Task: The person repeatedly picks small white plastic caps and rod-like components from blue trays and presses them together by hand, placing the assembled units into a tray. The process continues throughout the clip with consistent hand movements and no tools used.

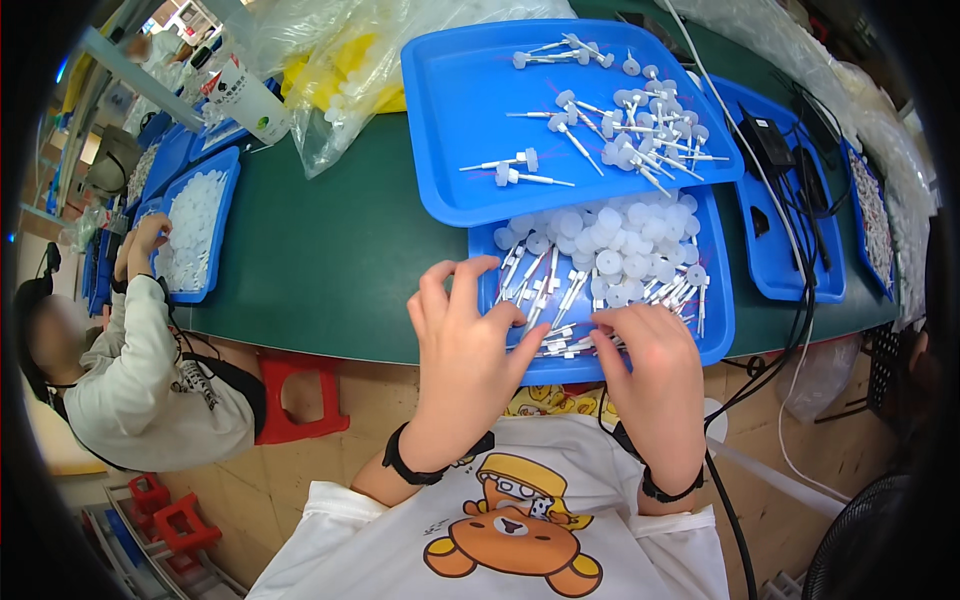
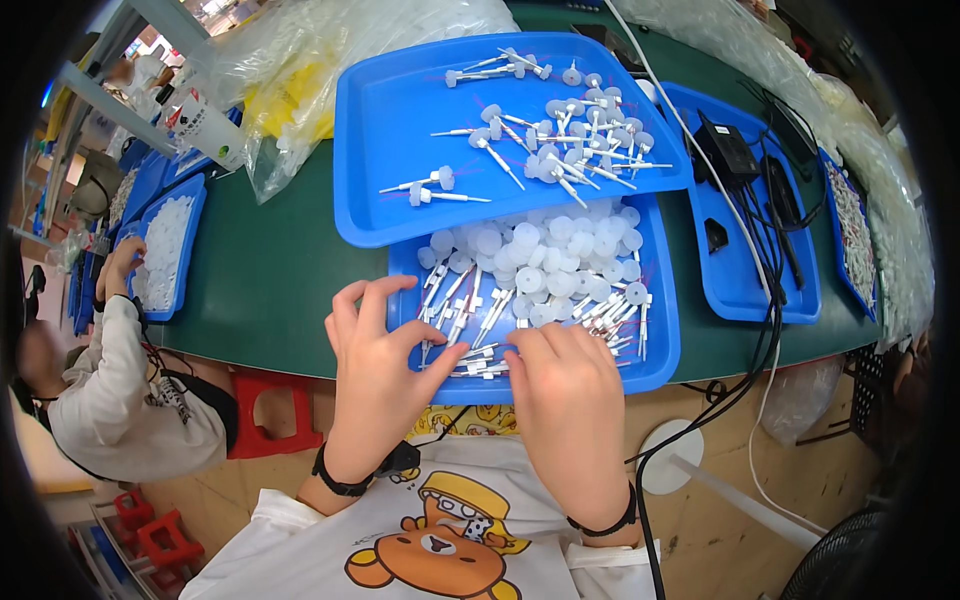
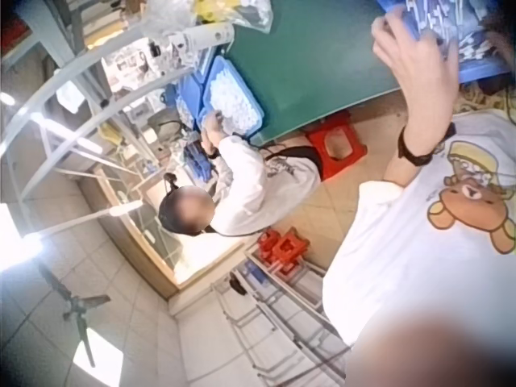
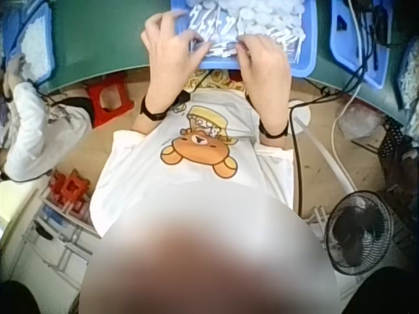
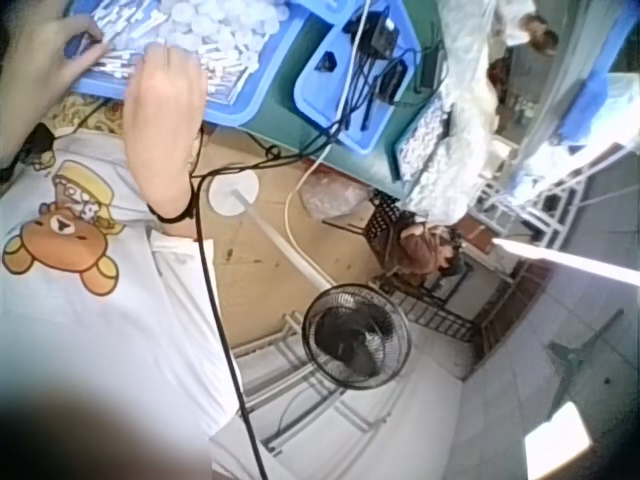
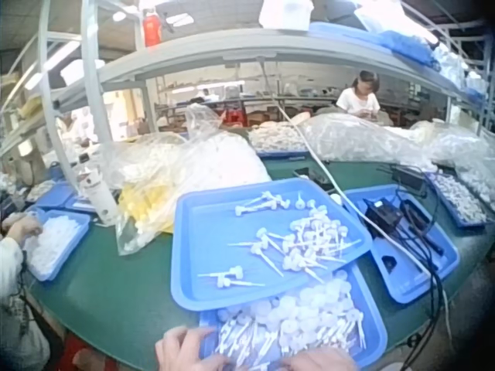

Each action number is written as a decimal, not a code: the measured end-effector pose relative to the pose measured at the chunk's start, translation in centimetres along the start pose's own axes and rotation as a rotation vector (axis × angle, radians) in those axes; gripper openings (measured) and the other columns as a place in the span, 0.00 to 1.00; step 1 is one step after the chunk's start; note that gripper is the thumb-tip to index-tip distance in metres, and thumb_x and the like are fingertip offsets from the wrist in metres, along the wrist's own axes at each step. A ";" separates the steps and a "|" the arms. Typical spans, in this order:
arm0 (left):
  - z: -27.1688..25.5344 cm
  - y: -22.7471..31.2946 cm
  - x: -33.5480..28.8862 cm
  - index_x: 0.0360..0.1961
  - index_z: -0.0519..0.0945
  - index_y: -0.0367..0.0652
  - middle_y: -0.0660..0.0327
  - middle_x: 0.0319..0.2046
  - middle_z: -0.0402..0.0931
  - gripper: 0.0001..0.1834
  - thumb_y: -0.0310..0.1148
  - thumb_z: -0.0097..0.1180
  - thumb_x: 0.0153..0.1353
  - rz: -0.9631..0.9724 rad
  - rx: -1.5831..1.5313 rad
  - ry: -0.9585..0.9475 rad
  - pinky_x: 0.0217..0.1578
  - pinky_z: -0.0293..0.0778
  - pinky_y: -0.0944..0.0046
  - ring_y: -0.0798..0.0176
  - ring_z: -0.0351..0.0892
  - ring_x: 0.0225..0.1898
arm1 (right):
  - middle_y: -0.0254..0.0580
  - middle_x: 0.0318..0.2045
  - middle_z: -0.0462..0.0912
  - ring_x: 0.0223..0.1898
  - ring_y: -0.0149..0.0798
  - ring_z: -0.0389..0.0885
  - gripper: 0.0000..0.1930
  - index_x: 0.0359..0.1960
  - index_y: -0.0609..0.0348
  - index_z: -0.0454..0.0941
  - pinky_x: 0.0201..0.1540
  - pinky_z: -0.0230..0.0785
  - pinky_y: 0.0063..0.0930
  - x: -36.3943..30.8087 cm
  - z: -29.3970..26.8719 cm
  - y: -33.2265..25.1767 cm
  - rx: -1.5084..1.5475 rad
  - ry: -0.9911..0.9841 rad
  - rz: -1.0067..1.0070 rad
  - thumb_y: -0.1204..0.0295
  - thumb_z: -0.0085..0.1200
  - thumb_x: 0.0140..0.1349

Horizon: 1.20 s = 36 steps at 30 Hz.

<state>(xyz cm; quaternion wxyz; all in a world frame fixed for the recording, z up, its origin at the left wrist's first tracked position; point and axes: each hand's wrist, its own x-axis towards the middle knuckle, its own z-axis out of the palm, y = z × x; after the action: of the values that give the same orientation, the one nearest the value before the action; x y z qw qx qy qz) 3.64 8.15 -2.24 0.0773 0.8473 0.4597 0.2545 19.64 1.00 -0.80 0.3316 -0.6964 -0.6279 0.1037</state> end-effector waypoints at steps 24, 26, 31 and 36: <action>-2.0 0.3 -1.1 0.35 0.76 0.38 0.62 0.30 0.81 0.08 0.27 0.63 0.59 -0.234 -0.925 -0.255 0.37 0.73 0.67 0.67 0.80 0.33 | 0.49 0.40 0.73 0.39 0.50 0.76 0.09 0.40 0.66 0.75 0.42 0.69 0.37 2.2 2.2 3.0 0.092 0.100 -0.010 0.84 0.56 0.56; -2.0 0.4 -1.3 0.37 0.76 0.38 0.62 0.31 0.82 0.09 0.27 0.64 0.59 -0.293 -0.998 -0.276 0.38 0.74 0.69 0.70 0.80 0.34 | 0.48 0.39 0.74 0.39 0.49 0.76 0.08 0.39 0.66 0.75 0.40 0.70 0.36 2.2 2.3 3.0 0.094 0.127 -0.013 0.83 0.56 0.57; -2.9 0.6 -0.9 0.51 0.75 0.33 0.60 0.35 0.79 0.17 0.20 0.59 0.60 -0.262 -1.026 -0.364 0.41 0.72 0.69 0.69 0.79 0.38 | 0.44 0.41 0.74 0.40 0.40 0.78 0.13 0.46 0.67 0.76 0.40 0.72 0.31 1.6 0.9 2.2 0.327 0.174 0.062 0.85 0.54 0.59; -3.5 0.7 -1.2 0.55 0.75 0.31 0.58 0.41 0.77 0.20 0.16 0.57 0.60 -0.168 -1.099 -0.467 0.43 0.75 0.65 0.69 0.74 0.38 | 0.42 0.43 0.75 0.45 0.36 0.79 0.14 0.52 0.70 0.74 0.47 0.74 0.27 0.4 0.4 2.3 0.936 0.062 0.133 0.84 0.50 0.64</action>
<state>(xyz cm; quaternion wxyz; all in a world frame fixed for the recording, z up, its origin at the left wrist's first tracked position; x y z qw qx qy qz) 1.84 6.42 0.59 0.6228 0.6774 0.2971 0.2549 21.34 1.56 -2.28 0.6211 -0.5135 -0.4577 0.3756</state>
